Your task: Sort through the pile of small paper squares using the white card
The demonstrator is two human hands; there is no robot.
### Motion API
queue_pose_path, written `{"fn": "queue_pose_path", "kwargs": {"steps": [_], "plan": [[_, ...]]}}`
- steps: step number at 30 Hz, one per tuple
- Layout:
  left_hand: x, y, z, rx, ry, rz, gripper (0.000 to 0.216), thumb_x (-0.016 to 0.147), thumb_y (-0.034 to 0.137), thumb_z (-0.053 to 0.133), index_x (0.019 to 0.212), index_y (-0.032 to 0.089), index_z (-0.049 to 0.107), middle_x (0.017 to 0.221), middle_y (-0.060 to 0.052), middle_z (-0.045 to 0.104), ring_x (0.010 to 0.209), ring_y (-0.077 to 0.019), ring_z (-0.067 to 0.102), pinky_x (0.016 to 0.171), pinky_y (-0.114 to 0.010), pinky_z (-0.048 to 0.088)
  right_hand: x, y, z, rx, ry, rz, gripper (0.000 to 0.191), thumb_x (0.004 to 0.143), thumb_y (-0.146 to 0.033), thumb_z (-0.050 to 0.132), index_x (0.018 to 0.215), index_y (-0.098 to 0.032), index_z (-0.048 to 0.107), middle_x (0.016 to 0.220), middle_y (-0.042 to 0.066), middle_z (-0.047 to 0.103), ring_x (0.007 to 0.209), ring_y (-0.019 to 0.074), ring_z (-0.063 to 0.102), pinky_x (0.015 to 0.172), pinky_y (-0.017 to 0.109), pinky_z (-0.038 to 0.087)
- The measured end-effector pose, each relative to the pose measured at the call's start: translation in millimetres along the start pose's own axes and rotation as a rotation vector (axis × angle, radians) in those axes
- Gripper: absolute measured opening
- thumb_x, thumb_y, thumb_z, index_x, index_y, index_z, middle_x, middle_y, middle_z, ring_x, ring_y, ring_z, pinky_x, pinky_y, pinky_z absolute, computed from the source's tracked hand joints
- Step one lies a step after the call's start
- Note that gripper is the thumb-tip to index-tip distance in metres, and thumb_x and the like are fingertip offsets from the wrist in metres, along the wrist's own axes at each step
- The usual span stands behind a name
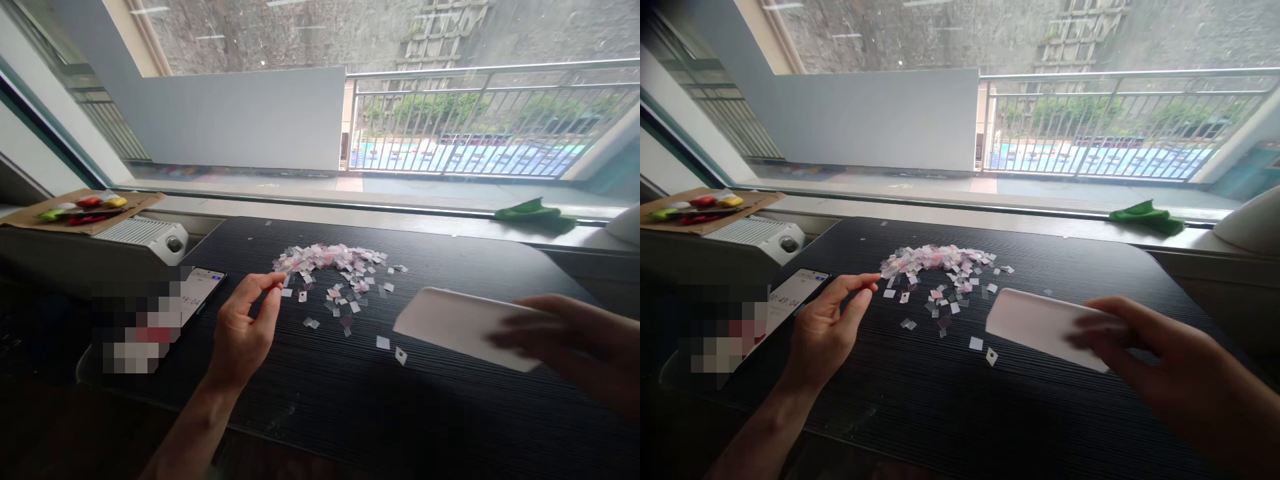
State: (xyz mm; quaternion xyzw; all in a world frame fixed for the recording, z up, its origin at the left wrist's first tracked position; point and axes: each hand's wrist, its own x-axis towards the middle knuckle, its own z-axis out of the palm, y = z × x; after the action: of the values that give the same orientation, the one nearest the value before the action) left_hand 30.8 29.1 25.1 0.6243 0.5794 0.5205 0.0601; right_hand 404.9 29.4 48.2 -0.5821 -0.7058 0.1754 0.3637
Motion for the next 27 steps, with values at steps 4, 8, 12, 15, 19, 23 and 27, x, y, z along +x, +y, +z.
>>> {"fn": "queue_pose_path", "kwargs": {"steps": [4, 8, 12, 15, 19, 23, 27], "plan": [[-0.2, -2.9, 0.0, -0.003, -0.007, -0.002, 0.020, 0.091, 0.028, 0.055, 0.099, 0.021, 0.071, 0.092, -0.002, 0.071, 0.090, -0.0178, 0.067, 0.087, -0.029, 0.054, 27.6, -11.4, 12.4, 0.302, -0.281, 0.114, 0.035, 0.079, -0.055, 0.073, 0.095, -0.024, 0.070, 0.085, 0.006, 0.082, 0.076, 0.0229, 0.079, 0.072, 0.028, 0.064], [-0.8, -5.9, 0.7, -0.021, -0.001, -0.009, 0.019, 0.091, 0.029, 0.056, 0.101, 0.020, 0.071, 0.094, -0.002, 0.071, 0.092, -0.0178, 0.067, 0.091, -0.029, 0.051, 25.2, -16.5, 5.1, 0.245, -0.400, 0.094, 0.023, 0.082, -0.043, 0.071, 0.092, -0.023, 0.071, 0.074, 0.002, 0.079, 0.069, 0.0208, 0.076, 0.064, 0.025, 0.061], [-1.0, -6.3, 0.9, -0.024, -0.012, -0.009, 0.019, 0.091, 0.029, 0.057, 0.102, 0.021, 0.071, 0.095, -0.001, 0.071, 0.093, -0.0177, 0.066, 0.091, -0.029, 0.050, 11.5, -13.6, -19.7, 0.169, -0.562, 0.120, 0.023, 0.085, -0.047, 0.068, 0.085, -0.025, 0.075, 0.071, 0.000, 0.078, 0.066, 0.0189, 0.074, 0.060, 0.021, 0.058], [-1.1, -6.5, 0.7, -0.026, -0.015, -0.011, 0.019, 0.091, 0.030, 0.057, 0.102, 0.022, 0.071, 0.096, -0.001, 0.071, 0.094, -0.0177, 0.066, 0.092, -0.028, 0.050, 11.3, -9.8, -27.8, 0.233, -0.551, 0.174, 0.023, 0.086, -0.047, 0.067, 0.086, -0.026, 0.075, 0.075, 0.000, 0.079, 0.069, 0.0179, 0.074, 0.063, 0.020, 0.057], [-1.4, -8.7, 0.5, -0.018, -0.007, -0.041, 0.020, 0.091, 0.032, 0.058, 0.102, 0.023, 0.072, 0.097, 0.000, 0.072, 0.095, -0.0183, 0.067, 0.093, -0.029, 0.049, 17.6, -8.7, -22.5, 0.257, -0.551, 0.234, 0.025, 0.084, -0.046, 0.069, 0.085, -0.021, 0.072, 0.074, 0.001, 0.076, 0.067, 0.0175, 0.071, 0.059, 0.022, 0.055], [-1.2, -9.4, -0.4, 0.012, -0.017, -0.056, 0.022, 0.090, 0.034, 0.058, 0.103, 0.024, 0.072, 0.097, 0.000, 0.072, 0.095, -0.0187, 0.067, 0.093, -0.029, 0.050, 15.8, -9.6, -20.0, 0.250, -0.713, 0.270, 0.027, 0.083, -0.046, 0.070, 0.083, -0.019, 0.069, 0.072, 0.002, 0.072, 0.067, 0.0174, 0.067, 0.057, 0.023, 0.052], [-0.7, -8.0, -1.2, 0.044, -0.012, -0.057, 0.022, 0.090, 0.034, 0.057, 0.103, 0.024, 0.072, 0.098, 0.000, 0.073, 0.096, -0.0191, 0.068, 0.094, -0.030, 0.050, 7.2, -8.0, -22.8, 0.208, -0.748, 0.282, 0.031, 0.083, -0.049, 0.068, 0.084, -0.019, 0.069, 0.074, 0.002, 0.069, 0.068, 0.0179, 0.063, 0.058, 0.025, 0.050]]}}
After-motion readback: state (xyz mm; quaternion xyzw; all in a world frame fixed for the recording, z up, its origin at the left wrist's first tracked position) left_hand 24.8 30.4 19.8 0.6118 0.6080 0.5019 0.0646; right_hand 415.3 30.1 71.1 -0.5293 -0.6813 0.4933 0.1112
